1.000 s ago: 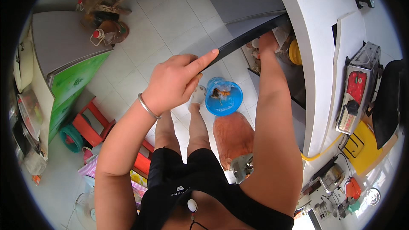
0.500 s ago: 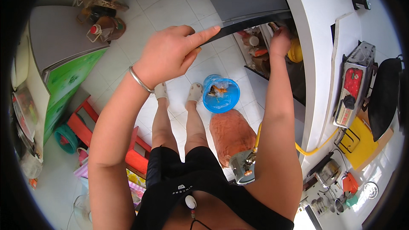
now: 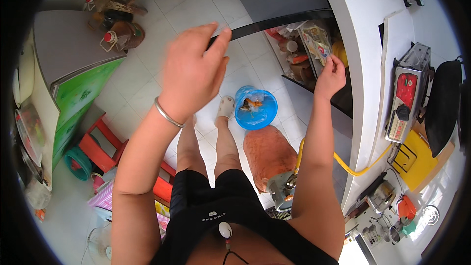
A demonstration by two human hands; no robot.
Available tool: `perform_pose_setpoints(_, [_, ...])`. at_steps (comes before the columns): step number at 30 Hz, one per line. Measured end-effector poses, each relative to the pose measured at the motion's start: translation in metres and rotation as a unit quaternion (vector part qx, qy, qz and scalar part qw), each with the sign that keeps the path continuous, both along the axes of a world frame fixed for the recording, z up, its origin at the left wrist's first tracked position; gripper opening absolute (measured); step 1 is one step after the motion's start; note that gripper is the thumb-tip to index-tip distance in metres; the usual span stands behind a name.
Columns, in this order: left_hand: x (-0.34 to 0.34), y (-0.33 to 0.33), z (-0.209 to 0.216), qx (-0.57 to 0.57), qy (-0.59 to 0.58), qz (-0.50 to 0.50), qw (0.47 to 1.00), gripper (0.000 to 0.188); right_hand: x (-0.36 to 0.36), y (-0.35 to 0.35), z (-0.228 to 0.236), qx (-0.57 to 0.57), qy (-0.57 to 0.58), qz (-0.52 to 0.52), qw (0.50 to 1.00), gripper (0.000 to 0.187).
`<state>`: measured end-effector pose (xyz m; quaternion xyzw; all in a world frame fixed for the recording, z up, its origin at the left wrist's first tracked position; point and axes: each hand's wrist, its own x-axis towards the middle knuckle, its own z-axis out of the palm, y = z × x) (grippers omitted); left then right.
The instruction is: The person retrieves a seasoning packet from a cabinet, opens it, and pours the contents into a metal bowl containing a yellow mixture. They then use a spoon to mix the ingredients thoroughly.
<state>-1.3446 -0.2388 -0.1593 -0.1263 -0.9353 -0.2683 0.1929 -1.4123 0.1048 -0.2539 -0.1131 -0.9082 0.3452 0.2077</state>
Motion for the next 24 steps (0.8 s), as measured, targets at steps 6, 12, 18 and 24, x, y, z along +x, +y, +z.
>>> perform_pose_setpoints(6, [0.024, 0.033, -0.007, 0.107, -0.040, -0.144, 0.983, 0.039, 0.034, -0.010, 0.039, -0.049, 0.032, 0.024, 0.998, 0.008])
perform_pose_setpoints(12, [0.021, 0.078, -0.012, 0.182, -0.112, -0.092, 0.973, 0.052, 0.071, -0.044, 0.091, -0.266, -0.108, 0.057, 0.956, 0.008])
perform_pose_setpoints(18, [0.016, 0.077, -0.029, 0.249, -0.356, -0.187, 0.881, 0.030, 0.089, -0.048, 0.092, -0.472, -0.310, 0.135, 0.814, 0.009])
perform_pose_setpoints(24, [0.052, 0.063, -0.038, 0.343, -0.497, -0.206, 0.770, 0.019, 0.090, -0.057, 0.083, -0.376, -0.477, 0.292, 0.739, 0.020])
